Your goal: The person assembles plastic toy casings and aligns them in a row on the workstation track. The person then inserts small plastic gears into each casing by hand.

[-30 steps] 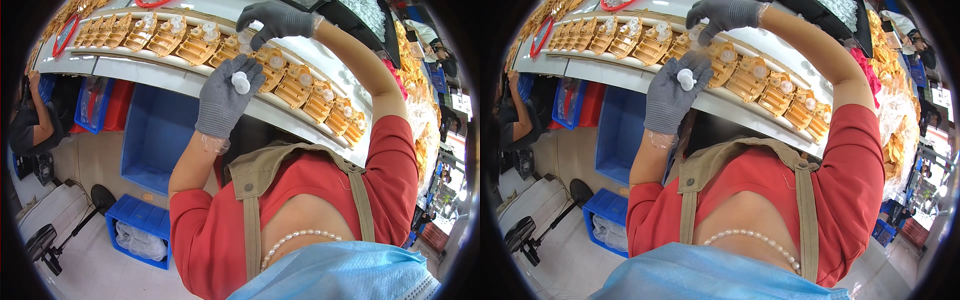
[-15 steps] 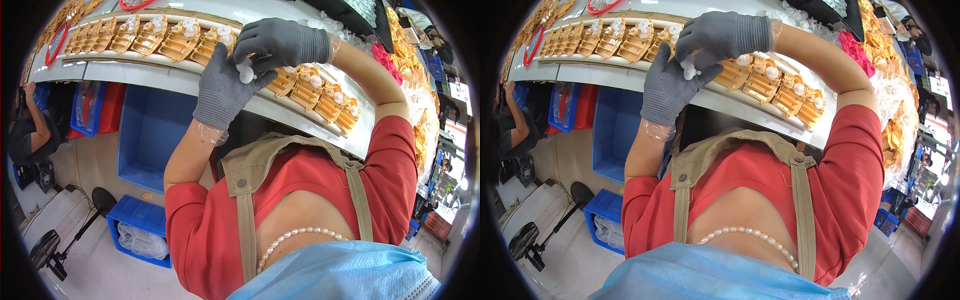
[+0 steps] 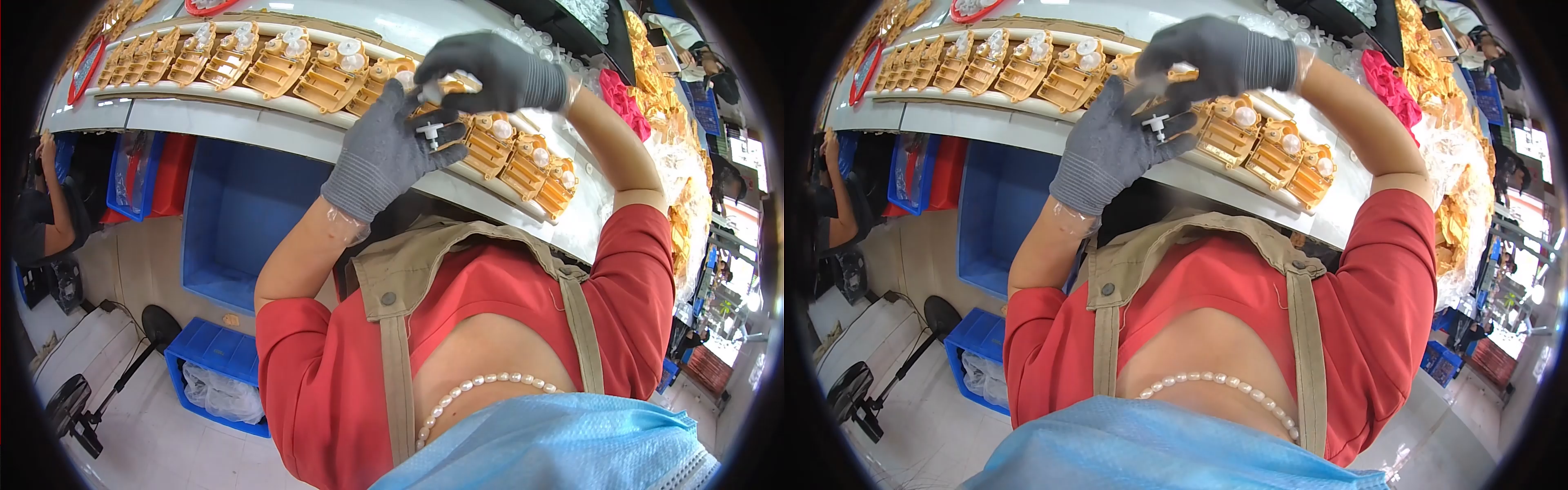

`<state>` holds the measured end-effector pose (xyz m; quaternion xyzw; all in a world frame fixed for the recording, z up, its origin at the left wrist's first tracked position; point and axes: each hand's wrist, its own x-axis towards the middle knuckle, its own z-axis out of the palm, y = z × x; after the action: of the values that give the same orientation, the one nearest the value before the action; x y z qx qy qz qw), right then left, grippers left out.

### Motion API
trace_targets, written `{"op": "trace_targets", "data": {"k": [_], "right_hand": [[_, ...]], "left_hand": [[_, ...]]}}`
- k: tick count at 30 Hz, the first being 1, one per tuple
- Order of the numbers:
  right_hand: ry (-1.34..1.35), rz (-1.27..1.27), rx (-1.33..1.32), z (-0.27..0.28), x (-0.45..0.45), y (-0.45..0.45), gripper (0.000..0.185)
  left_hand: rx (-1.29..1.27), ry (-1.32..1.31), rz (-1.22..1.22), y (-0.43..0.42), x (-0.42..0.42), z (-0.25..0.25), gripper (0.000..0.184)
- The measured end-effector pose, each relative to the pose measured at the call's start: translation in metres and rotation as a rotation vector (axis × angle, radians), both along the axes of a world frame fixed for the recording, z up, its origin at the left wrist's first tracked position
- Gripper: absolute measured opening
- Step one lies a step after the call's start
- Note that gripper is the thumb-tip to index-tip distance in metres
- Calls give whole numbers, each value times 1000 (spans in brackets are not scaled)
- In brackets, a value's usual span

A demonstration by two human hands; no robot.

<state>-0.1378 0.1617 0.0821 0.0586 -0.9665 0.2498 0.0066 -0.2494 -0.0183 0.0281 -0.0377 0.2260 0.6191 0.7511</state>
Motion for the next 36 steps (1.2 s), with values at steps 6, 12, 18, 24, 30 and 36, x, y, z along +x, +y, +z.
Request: {"op": "trace_targets", "data": {"k": [6,12,18,24,30,36], "right_hand": [[-78,-98,-102,-8,-27,35,36],[-192,52,-4,-18,-47,41,34],[-194,191,15,-21,-57,47,33],[-328,61,39,-28,-68,52,37],[-280,-43,156,-21,-61,42,42],[-147,-16,-5,-25,-49,44,32]], "left_hand": [[214,-256,-6,-11,-15,-47,48],[69,-151,47,-18,-17,-34,44],[46,-123,66,-14,-17,-35,42],[4,-38,102,-12,-13,-33,40],[2,-22,123,-11,-11,-35,39],[-19,21,138,-11,-9,-31,38]]}}
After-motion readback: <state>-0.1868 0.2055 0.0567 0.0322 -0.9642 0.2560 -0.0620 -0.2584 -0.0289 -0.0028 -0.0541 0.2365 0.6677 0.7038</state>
